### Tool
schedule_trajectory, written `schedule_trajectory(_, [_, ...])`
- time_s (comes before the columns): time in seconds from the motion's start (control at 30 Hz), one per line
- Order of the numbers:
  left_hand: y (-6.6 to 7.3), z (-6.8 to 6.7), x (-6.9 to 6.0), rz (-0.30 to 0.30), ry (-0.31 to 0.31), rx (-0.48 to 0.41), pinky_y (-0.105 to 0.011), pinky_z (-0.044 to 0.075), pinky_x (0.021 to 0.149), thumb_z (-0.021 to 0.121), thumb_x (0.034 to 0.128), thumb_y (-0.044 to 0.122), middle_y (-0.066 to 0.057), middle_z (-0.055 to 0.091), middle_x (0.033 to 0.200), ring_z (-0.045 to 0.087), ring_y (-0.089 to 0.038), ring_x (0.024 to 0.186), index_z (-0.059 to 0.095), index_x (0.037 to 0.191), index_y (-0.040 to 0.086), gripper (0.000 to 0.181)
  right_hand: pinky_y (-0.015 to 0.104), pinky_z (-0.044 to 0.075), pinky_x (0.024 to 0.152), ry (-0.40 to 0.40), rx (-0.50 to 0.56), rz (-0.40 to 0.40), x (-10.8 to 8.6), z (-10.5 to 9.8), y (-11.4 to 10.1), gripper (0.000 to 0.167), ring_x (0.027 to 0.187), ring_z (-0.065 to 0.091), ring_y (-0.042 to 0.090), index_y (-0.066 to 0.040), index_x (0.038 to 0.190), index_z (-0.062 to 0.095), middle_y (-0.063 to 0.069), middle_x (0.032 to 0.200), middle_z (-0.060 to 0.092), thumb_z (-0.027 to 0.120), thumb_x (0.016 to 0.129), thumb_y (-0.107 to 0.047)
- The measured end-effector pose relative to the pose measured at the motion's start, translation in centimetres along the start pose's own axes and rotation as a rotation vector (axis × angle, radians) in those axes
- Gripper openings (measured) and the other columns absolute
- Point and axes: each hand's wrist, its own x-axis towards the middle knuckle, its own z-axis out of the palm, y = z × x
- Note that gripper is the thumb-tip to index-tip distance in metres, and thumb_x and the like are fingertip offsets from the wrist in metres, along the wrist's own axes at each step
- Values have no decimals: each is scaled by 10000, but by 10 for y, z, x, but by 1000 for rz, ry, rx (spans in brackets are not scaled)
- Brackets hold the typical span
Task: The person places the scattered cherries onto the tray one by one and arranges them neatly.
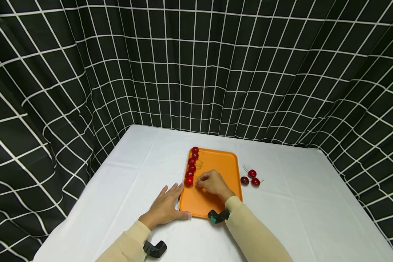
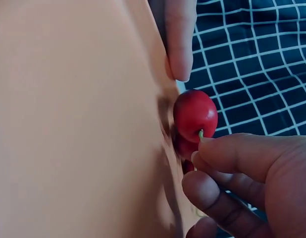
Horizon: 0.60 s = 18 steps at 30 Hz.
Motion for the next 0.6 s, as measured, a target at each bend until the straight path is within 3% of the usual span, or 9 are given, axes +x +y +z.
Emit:
schedule_trajectory(0.33, [0,-1,-1,-9,0,-14,-416,-6,1163,651,685,753,-71,293,1542,185,-216,1430,284,1520,61,1144,238,447,517,-9,-69,-26,0,2,0,63,561,550,118,-113,771,743,-46,704,661,746,832,-129])
schedule_trajectory(0.6, [0,0,-1,1,7,-18,-422,-1,1163,655,689,747,-77,302,1537,192,-222,1429,293,1514,49,1140,255,455,540,-14,-121,-21,1,3,0,80,618,528,140,-134,778,739,-53,693,632,746,848,-172])
